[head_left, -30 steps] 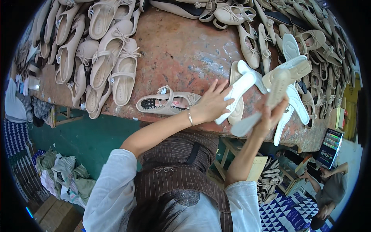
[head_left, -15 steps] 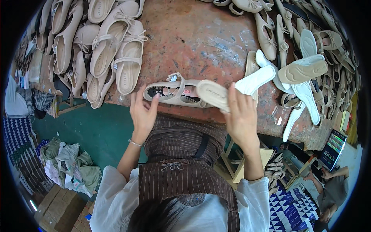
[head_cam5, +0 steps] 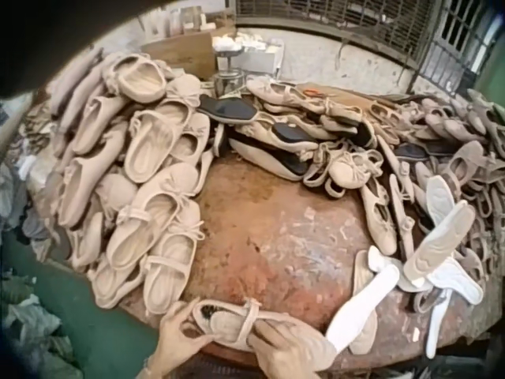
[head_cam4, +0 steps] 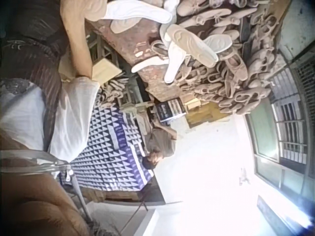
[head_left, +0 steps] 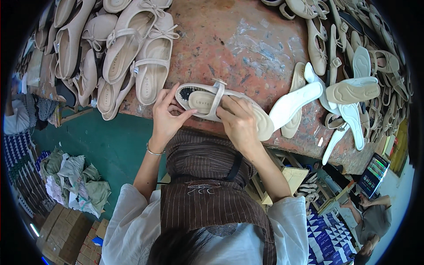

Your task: The person picks up a shoe and an insole, inserts the insole into the shoe, and presses it down by hand. They then wipe the exterior of the shoe with a cloth before placing it back on the table and repeating the process.

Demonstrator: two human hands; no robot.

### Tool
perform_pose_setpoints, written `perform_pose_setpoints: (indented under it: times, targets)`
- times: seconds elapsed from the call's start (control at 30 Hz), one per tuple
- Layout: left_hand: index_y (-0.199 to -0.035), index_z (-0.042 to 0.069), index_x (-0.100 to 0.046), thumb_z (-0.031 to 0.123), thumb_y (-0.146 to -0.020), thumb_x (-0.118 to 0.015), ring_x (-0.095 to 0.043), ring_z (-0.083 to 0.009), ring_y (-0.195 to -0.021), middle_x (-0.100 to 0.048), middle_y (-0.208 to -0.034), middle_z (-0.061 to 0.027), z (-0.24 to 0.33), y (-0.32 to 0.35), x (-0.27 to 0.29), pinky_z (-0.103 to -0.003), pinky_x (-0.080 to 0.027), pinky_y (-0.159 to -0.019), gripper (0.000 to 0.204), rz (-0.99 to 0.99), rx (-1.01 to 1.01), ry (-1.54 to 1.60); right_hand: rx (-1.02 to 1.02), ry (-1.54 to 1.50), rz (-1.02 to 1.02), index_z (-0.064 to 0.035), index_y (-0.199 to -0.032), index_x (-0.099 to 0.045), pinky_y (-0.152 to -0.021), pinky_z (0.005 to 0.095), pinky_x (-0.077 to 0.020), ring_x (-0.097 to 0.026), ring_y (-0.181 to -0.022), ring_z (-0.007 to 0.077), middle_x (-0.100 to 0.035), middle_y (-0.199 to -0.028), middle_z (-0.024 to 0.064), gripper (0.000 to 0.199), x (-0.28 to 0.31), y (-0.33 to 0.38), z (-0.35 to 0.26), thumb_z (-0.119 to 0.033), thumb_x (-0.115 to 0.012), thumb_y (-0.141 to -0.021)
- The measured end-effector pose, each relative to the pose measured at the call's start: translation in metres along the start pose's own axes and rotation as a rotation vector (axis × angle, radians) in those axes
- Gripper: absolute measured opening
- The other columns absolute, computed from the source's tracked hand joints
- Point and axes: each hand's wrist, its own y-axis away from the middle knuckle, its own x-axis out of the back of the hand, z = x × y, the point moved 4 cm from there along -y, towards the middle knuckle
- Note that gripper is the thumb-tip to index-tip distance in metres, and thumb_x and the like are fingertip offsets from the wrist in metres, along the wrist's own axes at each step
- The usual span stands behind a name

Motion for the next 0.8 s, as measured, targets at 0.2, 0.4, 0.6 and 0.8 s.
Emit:
perform_pose_setpoints:
  times: [0.2,0.4,0.6,0.8]
  targets:
    - [-0.13,-0.008,-0.056,0.006,-0.066,-0.09,-0.064,-0.012,-0.082,-0.055,-0.106,-0.0085,-0.004,-0.004,0.002,-0.023,-0.06,-0.066,0.074,-0.024,0.014,0.073,-0.025,-0.107,0.051,-0.0015,-0.091,-0.074,-0.078,0.0378,-0.052,-0.064,-0.088,0.0277,-0.068,-0.095,0.0102,0.021,-0.022,-0.017,-0.005,0.004,-0.071,-0.071]
    - [-0.115,-0.007,-0.067,0.01,-0.071,-0.088,-0.059,-0.0081,-0.07,-0.06,-0.089,-0.0061,-0.01,-0.012,-0.001,-0.022,-0.05,-0.052,0.052,0.098,0.043,-0.029,-0.065,-0.064,-0.023,-0.0012,-0.086,-0.07,-0.08,0.0394,-0.0521,-0.061,-0.089,0.0278,-0.064,-0.097,0.0092,0.017,-0.035,-0.02,-0.005,-0.001,-0.067,-0.069]
    - [-0.098,-0.005,-0.071,0.005,-0.079,-0.08,-0.053,-0.0058,-0.059,-0.063,-0.07,-0.0048,-0.025,-0.019,-0.007,-0.021,-0.039,-0.048,0.024,0.155,0.319,0.204,0.134,0.05,-0.047,-0.0014,-0.097,-0.068,-0.084,0.0395,-0.0517,-0.062,-0.093,0.0274,-0.064,-0.107,0.0109,0.026,-0.036,-0.019,-0.006,-0.004,-0.063,-0.071]
    - [-0.093,-0.004,-0.071,0.0,-0.083,-0.072,-0.053,-0.0076,-0.056,-0.066,-0.07,-0.0079,-0.02,-0.024,-0.005,-0.025,-0.042,-0.051,0.011,0.211,0.159,0.032,0.217,-0.09,-0.404,0.0001,-0.112,-0.067,-0.082,0.0394,-0.0539,-0.067,-0.093,0.0263,-0.065,-0.12,0.0138,0.035,-0.04,-0.027,-0.005,-0.004,-0.056,-0.079]
